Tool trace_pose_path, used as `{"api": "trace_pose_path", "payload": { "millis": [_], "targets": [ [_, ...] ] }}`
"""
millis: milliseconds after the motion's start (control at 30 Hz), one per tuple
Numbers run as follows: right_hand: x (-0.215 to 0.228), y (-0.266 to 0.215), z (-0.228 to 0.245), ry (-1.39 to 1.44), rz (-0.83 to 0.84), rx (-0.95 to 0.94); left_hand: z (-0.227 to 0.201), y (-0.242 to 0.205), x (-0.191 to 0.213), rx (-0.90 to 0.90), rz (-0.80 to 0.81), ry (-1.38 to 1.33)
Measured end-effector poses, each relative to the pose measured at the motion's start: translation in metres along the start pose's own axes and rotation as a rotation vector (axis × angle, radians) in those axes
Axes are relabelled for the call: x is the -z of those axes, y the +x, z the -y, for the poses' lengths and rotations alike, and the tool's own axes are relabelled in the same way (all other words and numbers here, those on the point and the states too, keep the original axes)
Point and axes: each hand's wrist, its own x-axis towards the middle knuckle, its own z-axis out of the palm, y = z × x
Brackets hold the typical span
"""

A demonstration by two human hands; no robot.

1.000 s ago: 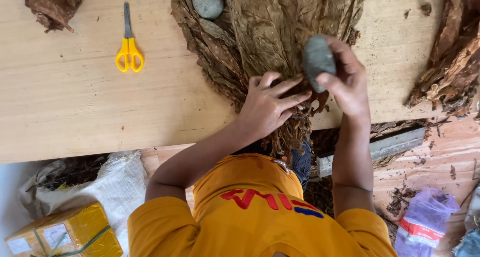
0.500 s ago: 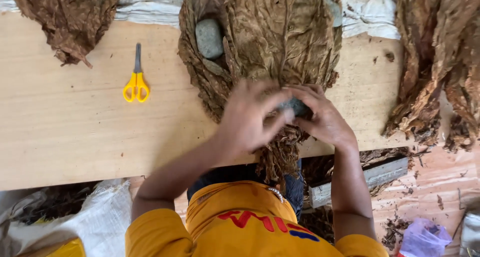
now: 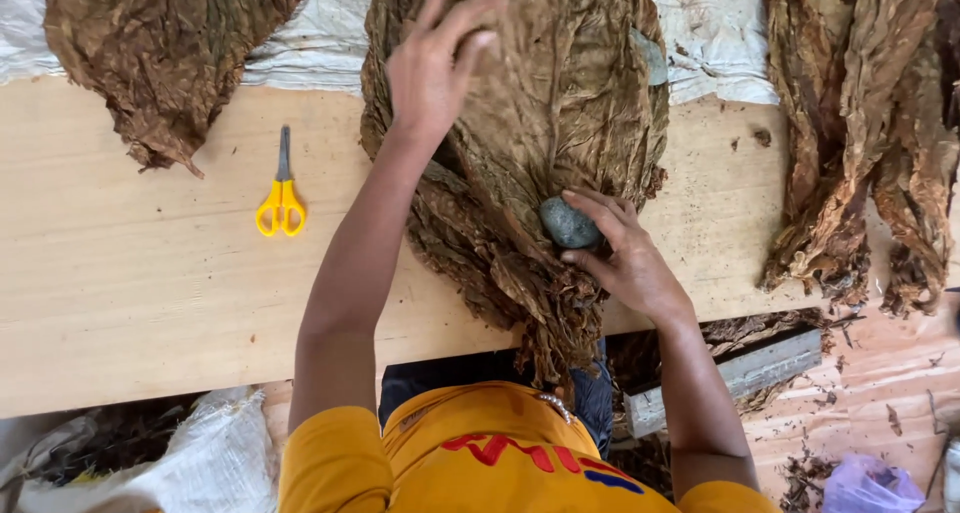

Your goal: The person places several smooth grey stones onto a large, dried brown leaf laid out on a wooden table. They adjust the position of the stones and smooth the leaf surface with their hands. A pair of yellow scissors is visible on the table nearby.

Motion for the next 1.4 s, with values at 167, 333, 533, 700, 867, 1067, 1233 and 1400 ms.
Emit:
{"api": "trace_pose_path", "payload": {
  "millis": [167,333,533,700,867,1067,1233,1400],
  "targets": [
    [0.0,0.004,-0.001,0.055,0.02,-0.086,0.005,-0.023,0.008,0.471,0.438,0.478],
    [0.027,0.01,-0.009,0.104,0.129,-0.022,-0.019,-0.003,0.009,0.485,0.513,0.737],
    [0.077,0.105,-0.023,0.018,-0.32,-0.264,-0.084,0.025,-0.021,0.157,0.323,0.392],
    [0.068,0.198,-0.077,-0.302,-0.267,-0.523,-0.094,0.01,-0.069,0.182,0.766,0.31],
    [0.074,0.191,-0.099,0.017,-0.501,-0.433,-0.08,0.016,-0.04,0.284,1.043,0.384],
    [0.074,0.167,-0.125,-0.071,-0.568,-0.458,-0.066,-0.012,-0.05,0.335,0.927,0.256],
    [0.086,0.159,-0.196,-0.071,-0.55,-0.5,-0.061,-0.018,-0.054,0.325,0.89,0.24],
    [0.088,0.159,-0.226,0.027,-0.537,-0.374,-0.064,-0.014,-0.052,0.345,0.94,0.217]
  ]
}}
